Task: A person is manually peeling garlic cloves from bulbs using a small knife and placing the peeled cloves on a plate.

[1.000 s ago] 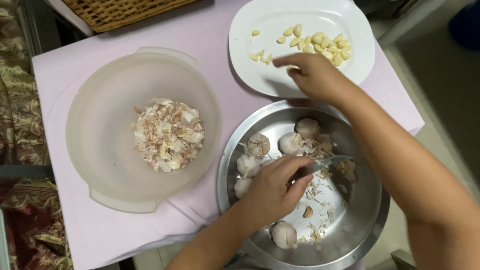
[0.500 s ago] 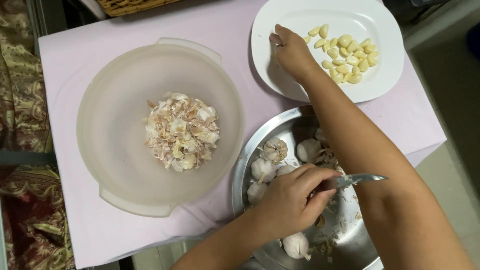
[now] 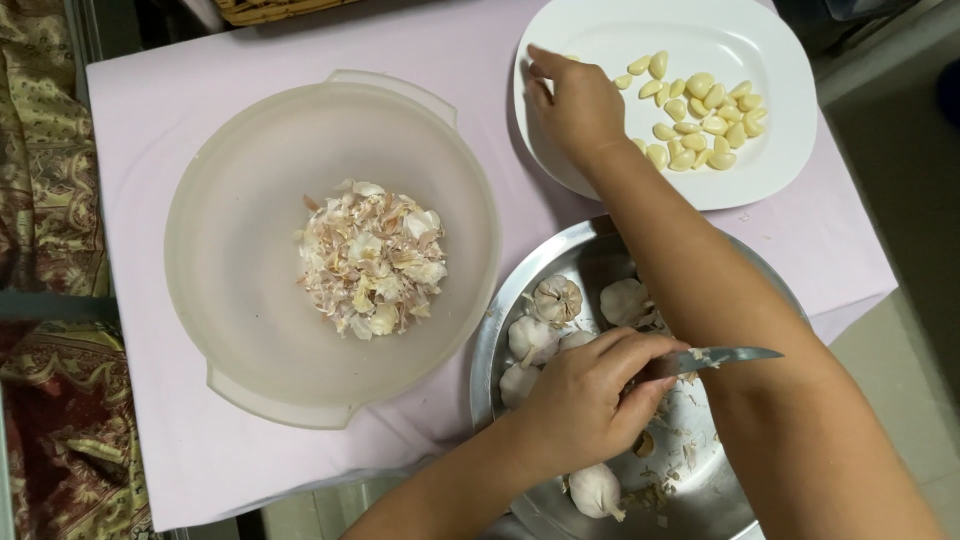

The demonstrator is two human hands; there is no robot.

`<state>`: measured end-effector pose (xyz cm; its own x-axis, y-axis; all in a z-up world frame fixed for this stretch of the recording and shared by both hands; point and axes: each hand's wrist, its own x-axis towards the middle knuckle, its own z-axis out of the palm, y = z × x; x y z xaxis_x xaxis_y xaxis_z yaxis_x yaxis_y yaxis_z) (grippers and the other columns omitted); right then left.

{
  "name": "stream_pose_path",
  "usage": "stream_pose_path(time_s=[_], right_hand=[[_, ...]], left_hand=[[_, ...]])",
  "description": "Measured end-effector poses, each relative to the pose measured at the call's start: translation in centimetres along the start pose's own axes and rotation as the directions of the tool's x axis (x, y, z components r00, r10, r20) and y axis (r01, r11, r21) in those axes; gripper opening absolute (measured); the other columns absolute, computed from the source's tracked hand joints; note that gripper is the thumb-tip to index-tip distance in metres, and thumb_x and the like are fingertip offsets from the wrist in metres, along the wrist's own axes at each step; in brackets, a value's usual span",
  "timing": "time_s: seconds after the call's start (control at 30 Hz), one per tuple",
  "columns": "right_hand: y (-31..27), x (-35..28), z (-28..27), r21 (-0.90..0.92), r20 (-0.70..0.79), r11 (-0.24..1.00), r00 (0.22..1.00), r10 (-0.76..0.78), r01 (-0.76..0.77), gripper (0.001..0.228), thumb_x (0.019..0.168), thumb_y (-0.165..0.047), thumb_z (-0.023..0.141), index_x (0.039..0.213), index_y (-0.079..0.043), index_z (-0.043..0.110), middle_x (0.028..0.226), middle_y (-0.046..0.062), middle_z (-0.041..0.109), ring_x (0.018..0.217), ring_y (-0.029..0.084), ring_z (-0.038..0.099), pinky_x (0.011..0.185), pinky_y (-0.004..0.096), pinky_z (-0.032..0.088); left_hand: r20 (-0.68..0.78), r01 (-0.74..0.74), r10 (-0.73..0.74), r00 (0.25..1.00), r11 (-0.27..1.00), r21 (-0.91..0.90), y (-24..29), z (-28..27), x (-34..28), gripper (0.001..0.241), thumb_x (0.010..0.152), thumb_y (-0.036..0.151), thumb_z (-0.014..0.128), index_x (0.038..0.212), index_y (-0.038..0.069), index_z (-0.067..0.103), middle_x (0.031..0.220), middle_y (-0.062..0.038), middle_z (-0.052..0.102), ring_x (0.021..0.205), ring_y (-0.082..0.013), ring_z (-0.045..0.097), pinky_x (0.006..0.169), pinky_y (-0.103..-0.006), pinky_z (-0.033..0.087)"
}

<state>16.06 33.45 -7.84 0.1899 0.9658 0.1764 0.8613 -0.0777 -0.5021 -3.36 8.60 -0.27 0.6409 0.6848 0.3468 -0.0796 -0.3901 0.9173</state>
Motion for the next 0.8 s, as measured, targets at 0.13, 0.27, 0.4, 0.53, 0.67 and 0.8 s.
stream_pose_path(time_s=[0.13, 0.27, 0.4, 0.53, 0.67, 0.8], right_hand=[[-2.0, -0.4, -0.1, -0.108, -0.035, 0.990, 0.995, -0.094, 0.090, 0.023, 0.100, -0.022, 0.058, 0.085, -0.018, 0.075, 0.075, 0.008, 0.070, 0.067, 0.034, 0.063, 0.051, 0.047, 0.043], [-2.0, 0.2, 1.4, -0.172, -0.054, 0.982, 0.994, -0.093, 0.083, 0.023, 0.095, -0.032, 0.080, 0.083, -0.013, 0.080, 0.100, 0.006, 0.072, 0.072, 0.031, 0.068, 0.053, 0.046, 0.052], [-1.1, 0.4, 3.1, -0.170, -0.095, 0.984, 0.992, -0.078, 0.061, 0.012, 0.084, -0.020, 0.080, 0.075, -0.013, 0.080, 0.088, 0.003, 0.067, 0.066, 0.030, 0.065, 0.044, 0.045, 0.049], [-1.2, 0.1, 3.2, -0.124, -0.117, 0.991, 0.991, -0.071, 0.057, 0.010, 0.083, -0.016, 0.072, 0.076, -0.011, 0.077, 0.090, 0.002, 0.069, 0.067, 0.032, 0.066, 0.044, 0.046, 0.047], [-1.6, 0.3, 3.4, -0.162, -0.066, 0.986, 0.996, -0.057, 0.046, 0.032, 0.088, -0.019, 0.080, 0.114, -0.007, 0.066, 0.100, 0.011, 0.063, 0.071, 0.039, 0.067, 0.047, 0.053, 0.052], [-0.7, 0.6, 5.0, -0.192, -0.053, 0.981, 0.997, -0.048, 0.037, 0.020, 0.098, -0.023, 0.071, 0.094, -0.004, 0.066, 0.106, 0.014, 0.053, 0.056, 0.038, 0.059, 0.039, 0.051, 0.045]], left_hand=[[-0.018, -0.011, 0.011, 1.000, 1.000, -0.014, 0.5, -0.2, 0.3, 0.027, 0.104, 0.007, 0.062, 0.131, 0.008, 0.063, 0.118, -0.008, 0.072, 0.102, -0.0274, 0.074, 0.088, -0.0399, 0.061], [-0.067, -0.013, 0.013, 0.998, 1.000, -0.005, 0.6, -0.1, 0.5, 0.024, 0.102, 0.005, 0.064, 0.126, 0.005, 0.065, 0.111, -0.010, 0.074, 0.099, -0.0278, 0.074, 0.089, -0.0387, 0.061], [-0.073, 0.008, -0.008, 0.997, 1.000, -0.001, 0.9, -0.3, 0.8, 0.027, 0.100, 0.004, 0.063, 0.127, 0.007, 0.065, 0.111, -0.008, 0.074, 0.098, -0.0257, 0.073, 0.091, -0.0364, 0.060], [-0.051, 0.025, -0.024, 0.998, 1.000, 0.018, 1.2, -0.5, 1.0, 0.028, 0.100, 0.006, 0.061, 0.128, 0.009, 0.065, 0.108, -0.005, 0.074, 0.093, -0.0224, 0.072, 0.088, -0.0349, 0.059], [-0.032, 0.055, -0.057, 0.998, 0.998, -0.043, 1.3, -0.7, 1.0, 0.029, 0.101, 0.004, 0.057, 0.129, 0.006, 0.065, 0.102, -0.007, 0.075, 0.088, -0.0185, 0.073, 0.083, -0.0320, 0.061], [-0.023, 0.092, -0.092, 0.995, 0.995, -0.035, 1.3, -0.5, 1.1, 0.029, 0.099, 0.005, 0.058, 0.126, 0.006, 0.067, 0.103, -0.006, 0.075, 0.087, -0.0181, 0.072, 0.083, -0.0317, 0.060]])
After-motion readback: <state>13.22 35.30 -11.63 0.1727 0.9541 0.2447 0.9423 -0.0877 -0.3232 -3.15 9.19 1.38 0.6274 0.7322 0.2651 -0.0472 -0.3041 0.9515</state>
